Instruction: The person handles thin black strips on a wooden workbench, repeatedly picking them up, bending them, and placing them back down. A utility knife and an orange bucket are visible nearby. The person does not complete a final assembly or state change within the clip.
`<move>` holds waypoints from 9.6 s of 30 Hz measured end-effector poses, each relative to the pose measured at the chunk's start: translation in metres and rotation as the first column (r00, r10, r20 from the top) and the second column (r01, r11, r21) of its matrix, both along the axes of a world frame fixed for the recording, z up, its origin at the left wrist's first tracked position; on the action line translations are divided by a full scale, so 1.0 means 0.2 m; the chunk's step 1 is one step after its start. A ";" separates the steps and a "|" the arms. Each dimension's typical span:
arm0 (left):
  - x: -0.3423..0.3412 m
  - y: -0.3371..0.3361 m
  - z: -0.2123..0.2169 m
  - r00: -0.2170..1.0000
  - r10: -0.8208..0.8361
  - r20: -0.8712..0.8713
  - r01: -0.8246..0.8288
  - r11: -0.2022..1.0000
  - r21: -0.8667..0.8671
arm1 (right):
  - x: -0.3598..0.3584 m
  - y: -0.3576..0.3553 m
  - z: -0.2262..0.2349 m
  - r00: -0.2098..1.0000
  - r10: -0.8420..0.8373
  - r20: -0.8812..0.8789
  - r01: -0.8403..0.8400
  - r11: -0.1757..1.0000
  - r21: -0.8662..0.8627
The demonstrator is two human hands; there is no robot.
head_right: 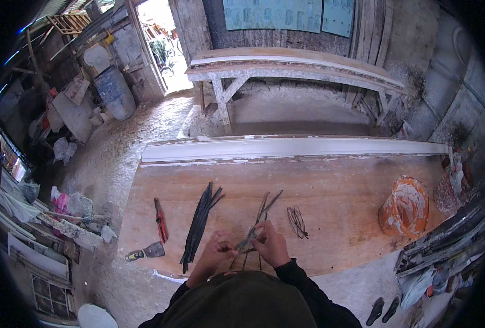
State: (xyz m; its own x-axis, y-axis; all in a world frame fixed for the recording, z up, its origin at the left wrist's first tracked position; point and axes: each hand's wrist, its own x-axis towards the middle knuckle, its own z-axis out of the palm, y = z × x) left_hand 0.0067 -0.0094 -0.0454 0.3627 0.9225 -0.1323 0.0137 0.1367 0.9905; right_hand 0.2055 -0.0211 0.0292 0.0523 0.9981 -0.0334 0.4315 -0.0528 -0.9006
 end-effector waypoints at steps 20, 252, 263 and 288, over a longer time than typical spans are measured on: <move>-0.02 0.07 0.04 0.901 0.430 -0.054 -0.419 0.896 0.148 | 0.01 -0.03 0.05 0.470 0.265 -0.842 -0.488 0.873 0.003; -0.06 0.11 0.01 0.927 0.351 0.135 -0.327 0.929 -0.171 | -0.01 -0.14 -0.21 0.882 0.466 0.068 -0.470 0.878 0.084; 0.08 0.15 0.01 0.984 0.147 -0.105 -0.132 0.982 0.136 | 0.17 -0.10 -0.29 0.960 0.060 0.272 -0.100 0.986 0.135; 0.01 0.05 0.16 0.776 0.024 -0.631 0.359 0.806 0.472 | 0.05 -0.05 -0.08 0.697 0.033 0.716 -0.350 0.888 0.299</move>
